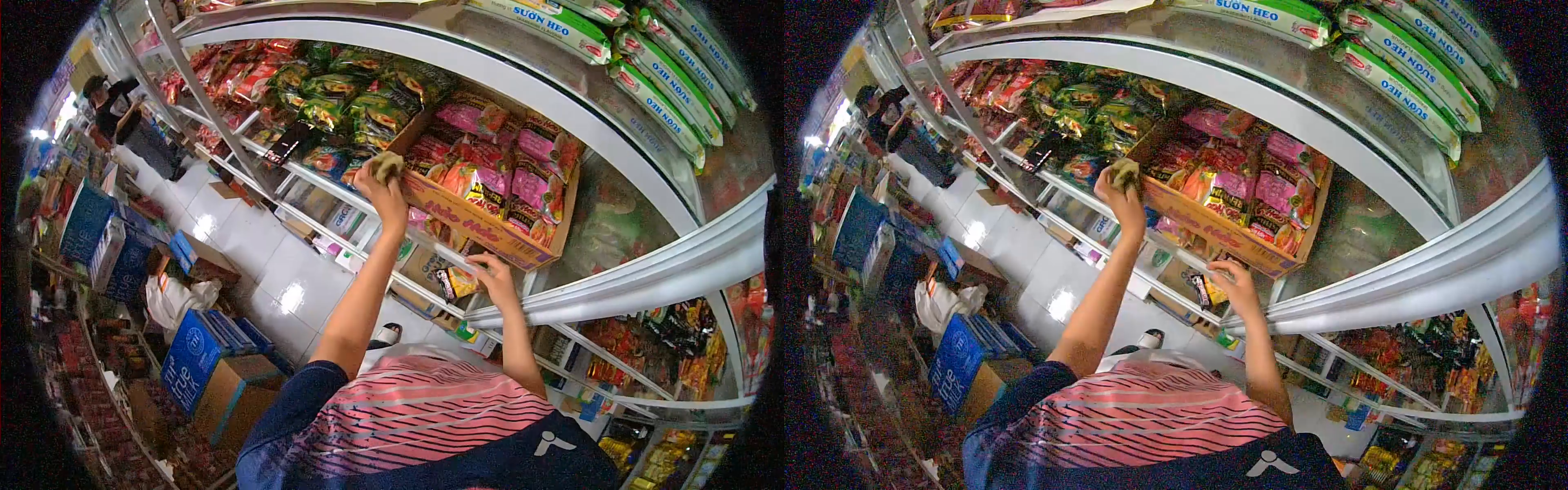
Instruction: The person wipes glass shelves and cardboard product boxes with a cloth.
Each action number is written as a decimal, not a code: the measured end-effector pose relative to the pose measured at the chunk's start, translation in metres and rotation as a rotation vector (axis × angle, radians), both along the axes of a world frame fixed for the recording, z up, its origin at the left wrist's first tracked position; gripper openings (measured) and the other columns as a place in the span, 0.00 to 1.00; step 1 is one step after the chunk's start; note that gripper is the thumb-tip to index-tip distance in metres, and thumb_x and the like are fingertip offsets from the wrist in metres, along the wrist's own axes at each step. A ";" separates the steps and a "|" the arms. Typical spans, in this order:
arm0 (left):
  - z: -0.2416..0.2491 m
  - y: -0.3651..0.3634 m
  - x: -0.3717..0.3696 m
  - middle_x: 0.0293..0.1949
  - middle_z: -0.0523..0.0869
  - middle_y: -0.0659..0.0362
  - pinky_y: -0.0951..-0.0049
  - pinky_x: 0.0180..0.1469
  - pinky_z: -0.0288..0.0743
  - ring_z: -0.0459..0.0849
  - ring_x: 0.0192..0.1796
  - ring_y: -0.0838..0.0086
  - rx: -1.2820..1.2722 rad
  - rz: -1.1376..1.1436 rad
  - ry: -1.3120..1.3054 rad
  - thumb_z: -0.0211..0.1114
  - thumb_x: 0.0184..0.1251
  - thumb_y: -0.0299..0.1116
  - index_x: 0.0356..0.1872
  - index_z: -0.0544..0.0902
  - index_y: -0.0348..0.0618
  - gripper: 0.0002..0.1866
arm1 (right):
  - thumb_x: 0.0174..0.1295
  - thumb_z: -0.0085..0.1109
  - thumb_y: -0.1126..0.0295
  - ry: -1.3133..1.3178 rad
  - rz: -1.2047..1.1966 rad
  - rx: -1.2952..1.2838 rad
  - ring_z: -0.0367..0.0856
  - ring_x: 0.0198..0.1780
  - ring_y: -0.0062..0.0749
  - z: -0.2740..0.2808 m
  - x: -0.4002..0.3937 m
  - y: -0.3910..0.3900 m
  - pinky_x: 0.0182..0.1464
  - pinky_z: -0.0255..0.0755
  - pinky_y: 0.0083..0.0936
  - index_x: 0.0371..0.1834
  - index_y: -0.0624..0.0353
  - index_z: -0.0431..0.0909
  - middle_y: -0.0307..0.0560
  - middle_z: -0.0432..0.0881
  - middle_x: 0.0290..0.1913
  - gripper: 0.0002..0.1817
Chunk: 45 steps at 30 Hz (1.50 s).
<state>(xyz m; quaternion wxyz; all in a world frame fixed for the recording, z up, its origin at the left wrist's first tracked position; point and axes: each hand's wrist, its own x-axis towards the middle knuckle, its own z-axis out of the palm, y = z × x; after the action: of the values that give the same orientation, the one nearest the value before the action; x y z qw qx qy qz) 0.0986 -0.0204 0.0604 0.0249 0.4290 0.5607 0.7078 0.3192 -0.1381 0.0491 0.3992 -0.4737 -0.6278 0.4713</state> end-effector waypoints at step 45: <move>-0.017 0.004 0.005 0.43 0.66 0.41 0.58 0.52 0.55 0.63 0.48 0.50 -0.128 0.076 0.014 0.49 0.56 0.27 0.47 0.64 0.33 0.17 | 0.58 0.48 0.77 0.063 -0.066 0.007 0.73 0.45 0.20 -0.022 0.010 0.002 0.63 0.51 0.26 0.37 0.63 0.75 0.41 0.80 0.32 0.07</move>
<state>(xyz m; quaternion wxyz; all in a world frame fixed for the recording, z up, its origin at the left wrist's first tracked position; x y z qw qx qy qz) 0.1034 -0.0168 0.0434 0.0214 0.4101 0.6208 0.6678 0.3289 -0.1365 0.0267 0.4356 -0.4776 -0.6006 0.4705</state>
